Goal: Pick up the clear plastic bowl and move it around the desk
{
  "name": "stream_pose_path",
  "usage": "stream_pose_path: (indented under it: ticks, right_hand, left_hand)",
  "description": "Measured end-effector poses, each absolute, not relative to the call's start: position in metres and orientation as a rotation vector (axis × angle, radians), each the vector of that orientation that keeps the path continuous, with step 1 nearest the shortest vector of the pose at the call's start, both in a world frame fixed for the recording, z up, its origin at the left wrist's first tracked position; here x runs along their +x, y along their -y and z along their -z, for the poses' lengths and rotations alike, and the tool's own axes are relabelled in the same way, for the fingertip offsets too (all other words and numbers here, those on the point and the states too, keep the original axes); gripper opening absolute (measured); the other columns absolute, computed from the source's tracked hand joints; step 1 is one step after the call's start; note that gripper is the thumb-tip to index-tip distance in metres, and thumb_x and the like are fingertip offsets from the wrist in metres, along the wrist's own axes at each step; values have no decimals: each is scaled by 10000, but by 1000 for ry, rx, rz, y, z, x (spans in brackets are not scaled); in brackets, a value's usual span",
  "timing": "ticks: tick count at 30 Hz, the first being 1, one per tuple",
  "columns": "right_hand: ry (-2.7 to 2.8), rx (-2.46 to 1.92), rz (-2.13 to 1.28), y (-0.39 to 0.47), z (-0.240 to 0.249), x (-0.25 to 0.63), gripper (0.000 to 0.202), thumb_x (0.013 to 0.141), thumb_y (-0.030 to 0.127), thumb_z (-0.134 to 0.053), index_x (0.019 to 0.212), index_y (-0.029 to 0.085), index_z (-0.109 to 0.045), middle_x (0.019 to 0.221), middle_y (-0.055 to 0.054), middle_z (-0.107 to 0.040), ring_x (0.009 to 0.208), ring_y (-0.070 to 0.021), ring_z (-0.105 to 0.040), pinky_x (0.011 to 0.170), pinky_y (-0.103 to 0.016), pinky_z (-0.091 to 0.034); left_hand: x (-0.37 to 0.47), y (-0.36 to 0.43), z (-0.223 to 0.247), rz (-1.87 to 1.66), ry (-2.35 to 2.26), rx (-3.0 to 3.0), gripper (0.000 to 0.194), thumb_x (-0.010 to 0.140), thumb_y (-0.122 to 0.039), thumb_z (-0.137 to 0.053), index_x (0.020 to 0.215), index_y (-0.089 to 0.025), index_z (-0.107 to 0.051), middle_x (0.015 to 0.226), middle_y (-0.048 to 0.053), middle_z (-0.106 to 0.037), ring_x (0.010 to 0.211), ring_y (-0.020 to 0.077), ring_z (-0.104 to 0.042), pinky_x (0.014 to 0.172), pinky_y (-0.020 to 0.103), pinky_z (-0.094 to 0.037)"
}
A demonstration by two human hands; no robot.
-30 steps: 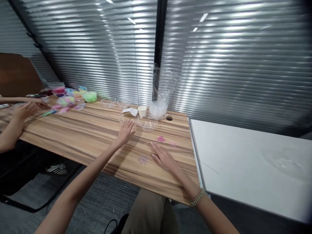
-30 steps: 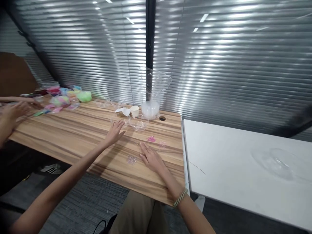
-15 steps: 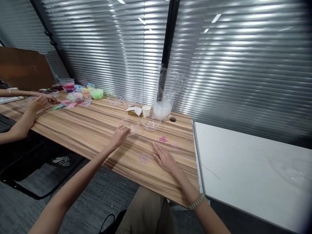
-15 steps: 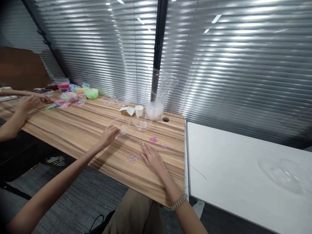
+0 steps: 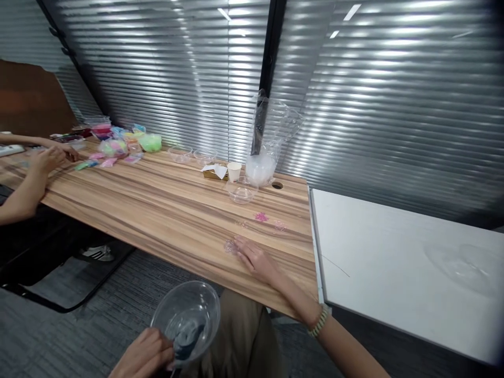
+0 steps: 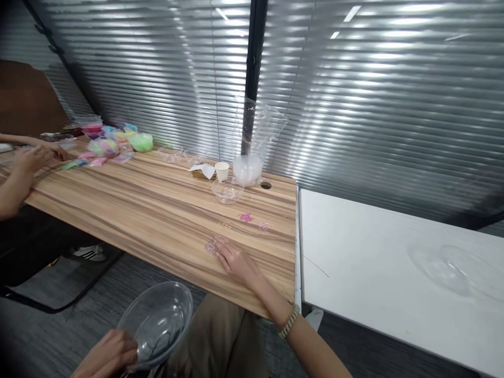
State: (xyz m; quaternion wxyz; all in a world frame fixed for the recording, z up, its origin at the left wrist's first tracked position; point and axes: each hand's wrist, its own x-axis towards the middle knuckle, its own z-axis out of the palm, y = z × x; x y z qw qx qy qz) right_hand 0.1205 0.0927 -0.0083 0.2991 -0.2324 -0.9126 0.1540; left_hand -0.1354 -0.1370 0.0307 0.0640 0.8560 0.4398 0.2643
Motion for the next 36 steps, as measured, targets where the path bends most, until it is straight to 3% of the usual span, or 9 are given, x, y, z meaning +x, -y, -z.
stream_pose_path:
  ticks: [6,18,24,36]
  right_hand:
    - [2528,-725,-476,-96,17,100,498,963,321,-309,1398,81,-310,1414,-133,-333,1314,-213,-312,1093,-406,-314]
    - [2646,-587,-543,-85,0,77,494,963,335,-307,1362,51,-375,1390,-139,-367,1298,-211,-342,1100,-379,-298]
    - [2578,-549,-600,-75,-7,76,486,983,325,-208,1339,62,-409,1364,-102,-420,1284,-182,-363,1105,-332,-278]
    - [2562,-557,-580,-73,4,69,431,973,294,-298,1327,91,-437,1348,-97,-443,1285,-172,-364,1105,-341,-291]
  left_hand:
    - [-128,128,-6,-750,-1118,2564,359,974,-194,-157,848,-165,-492,725,45,-582,662,131,-491,642,263,-389]
    - [-130,128,8,-751,-1137,2643,317,959,-143,-206,783,-162,-469,709,36,-577,642,129,-470,649,275,-389]
    - [-129,130,2,-629,-1193,2630,344,965,-165,-187,768,-166,-469,700,32,-568,641,127,-452,649,276,-359]
    - [-123,106,13,-552,-1136,2659,336,964,-176,-166,780,-172,-447,713,24,-548,657,145,-439,661,288,-306]
